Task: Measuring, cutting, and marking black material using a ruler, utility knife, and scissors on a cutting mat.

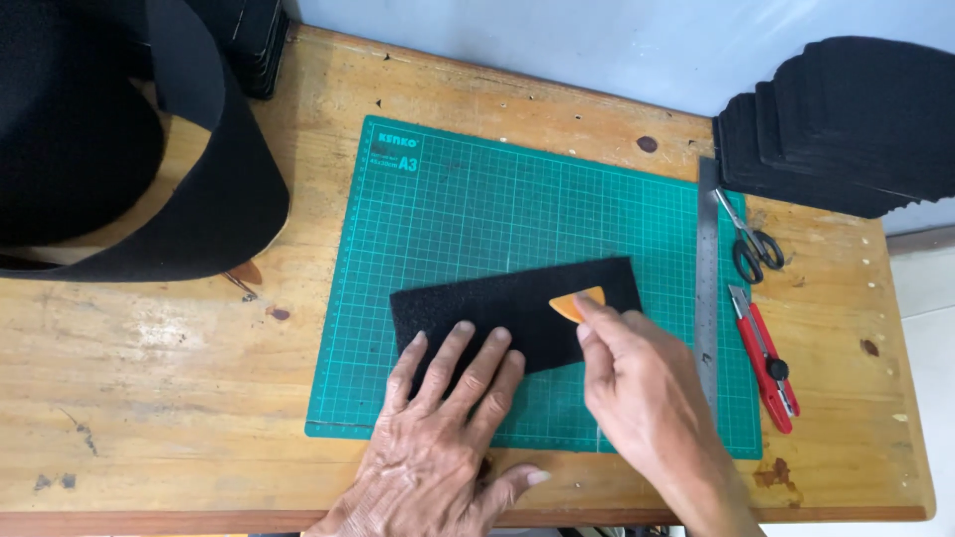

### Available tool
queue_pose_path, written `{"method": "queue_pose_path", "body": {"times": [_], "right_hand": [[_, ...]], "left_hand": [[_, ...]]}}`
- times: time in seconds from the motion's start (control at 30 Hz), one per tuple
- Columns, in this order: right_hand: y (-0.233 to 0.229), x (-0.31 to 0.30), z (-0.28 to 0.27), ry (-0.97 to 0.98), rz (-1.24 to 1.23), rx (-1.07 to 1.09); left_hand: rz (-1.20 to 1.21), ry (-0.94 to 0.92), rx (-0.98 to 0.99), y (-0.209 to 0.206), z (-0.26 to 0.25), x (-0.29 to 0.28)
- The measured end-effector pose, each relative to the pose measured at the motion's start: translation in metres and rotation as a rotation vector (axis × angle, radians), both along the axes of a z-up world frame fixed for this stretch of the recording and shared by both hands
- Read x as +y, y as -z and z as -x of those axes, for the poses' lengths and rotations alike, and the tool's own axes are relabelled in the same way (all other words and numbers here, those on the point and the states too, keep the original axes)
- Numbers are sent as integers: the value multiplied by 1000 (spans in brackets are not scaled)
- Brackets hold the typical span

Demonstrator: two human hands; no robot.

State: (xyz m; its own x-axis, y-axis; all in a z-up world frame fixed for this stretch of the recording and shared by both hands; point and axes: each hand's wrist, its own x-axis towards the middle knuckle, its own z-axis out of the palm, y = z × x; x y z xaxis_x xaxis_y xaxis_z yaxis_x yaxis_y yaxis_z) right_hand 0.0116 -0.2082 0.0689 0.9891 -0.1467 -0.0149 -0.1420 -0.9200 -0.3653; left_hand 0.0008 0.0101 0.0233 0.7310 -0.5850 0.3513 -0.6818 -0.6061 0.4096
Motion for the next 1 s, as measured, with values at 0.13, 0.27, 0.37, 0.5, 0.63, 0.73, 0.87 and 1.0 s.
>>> {"method": "queue_pose_path", "body": {"times": [0.13, 0.27, 0.37, 0.5, 0.63, 0.73, 0.87, 1.0], "right_hand": [[18, 6, -4, -145, 53, -38], [21, 6, -27, -128, 88, -52], [18, -4, -52, -104, 55, -13], [1, -15, -36, -123, 7, -102], [5, -14, -17, -78, 57, 28], [13, -18, -27, -70, 48, 73], [12, -19, -38, -115, 52, -39], [10, -24, -43, -121, 0, -49]], "left_hand": [[-37, 93, -22, 4, -5, -5], [-45, 97, -7, 2, -3, -6], [-75, 74, -50, 8, -3, -8], [-105, 61, -68, 12, -3, -6], [-133, 45, -152, 18, -5, -8], [-119, 51, -145, 14, -7, -10], [-115, 49, -102, 13, -4, -10], [-122, 40, -78, 1, -3, -15]]}}
